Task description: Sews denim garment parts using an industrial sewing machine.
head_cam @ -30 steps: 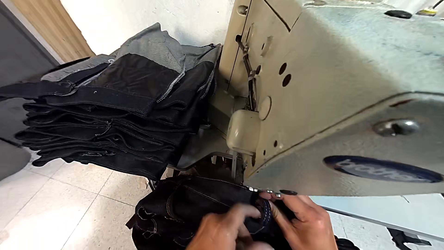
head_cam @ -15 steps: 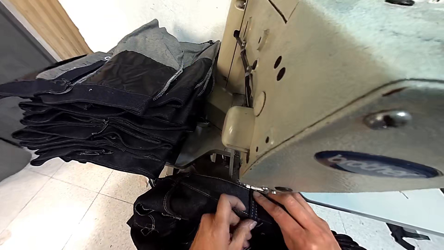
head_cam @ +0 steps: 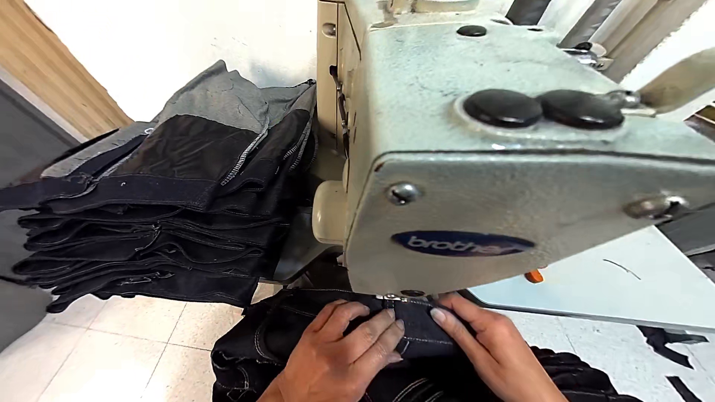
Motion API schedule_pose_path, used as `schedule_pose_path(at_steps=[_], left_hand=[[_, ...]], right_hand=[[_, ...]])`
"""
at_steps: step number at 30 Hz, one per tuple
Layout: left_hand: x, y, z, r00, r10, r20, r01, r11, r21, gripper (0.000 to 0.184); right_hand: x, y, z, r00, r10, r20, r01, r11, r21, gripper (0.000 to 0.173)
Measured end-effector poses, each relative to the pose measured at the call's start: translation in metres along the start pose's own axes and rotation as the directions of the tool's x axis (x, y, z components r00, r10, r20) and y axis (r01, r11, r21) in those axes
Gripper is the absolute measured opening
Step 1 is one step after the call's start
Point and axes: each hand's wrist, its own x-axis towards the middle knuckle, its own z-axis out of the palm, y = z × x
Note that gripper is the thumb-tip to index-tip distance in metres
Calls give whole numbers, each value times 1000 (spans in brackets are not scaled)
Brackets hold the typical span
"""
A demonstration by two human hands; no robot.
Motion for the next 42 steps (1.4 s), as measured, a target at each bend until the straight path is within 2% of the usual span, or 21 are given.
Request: schedule_pose_path(at_steps=[3, 17, 26, 30, 36, 40, 42], left_hand=[[3, 2, -1, 999, -43, 0, 43, 998, 37, 28], [2, 3, -3, 995, -100, -1, 100, 993, -59, 26], [-3, -5, -5, 993, -117, -4, 115, 981, -158, 27], [-4, -3, -7, 991, -130, 15, 130, 975, -180, 27], [-3, 0, -7, 989, -144, 20, 144, 963, -228, 27], [7, -4, -21, 956, -285, 71, 289, 868, -403, 23], [12, -13, -21, 916, -401, 20, 389, 873, -294, 25]], right_hand=[[19, 0, 3, 998, -40, -53, 39, 999, -16, 45], [17, 2, -1, 995, -96, -7, 95, 995, -9, 44], [15, 8, -11, 988, -138, 76, 139, 990, -17, 46], [1, 21, -16, 991, -68, 117, 63, 997, 44, 47], [-23, 29, -20, 960, 125, 249, -187, 952, 242, 53], [-25, 24, -14, 940, 224, 259, -309, 879, 362, 53], [-23, 23, -5, 956, 220, 197, -286, 855, 433, 53]])
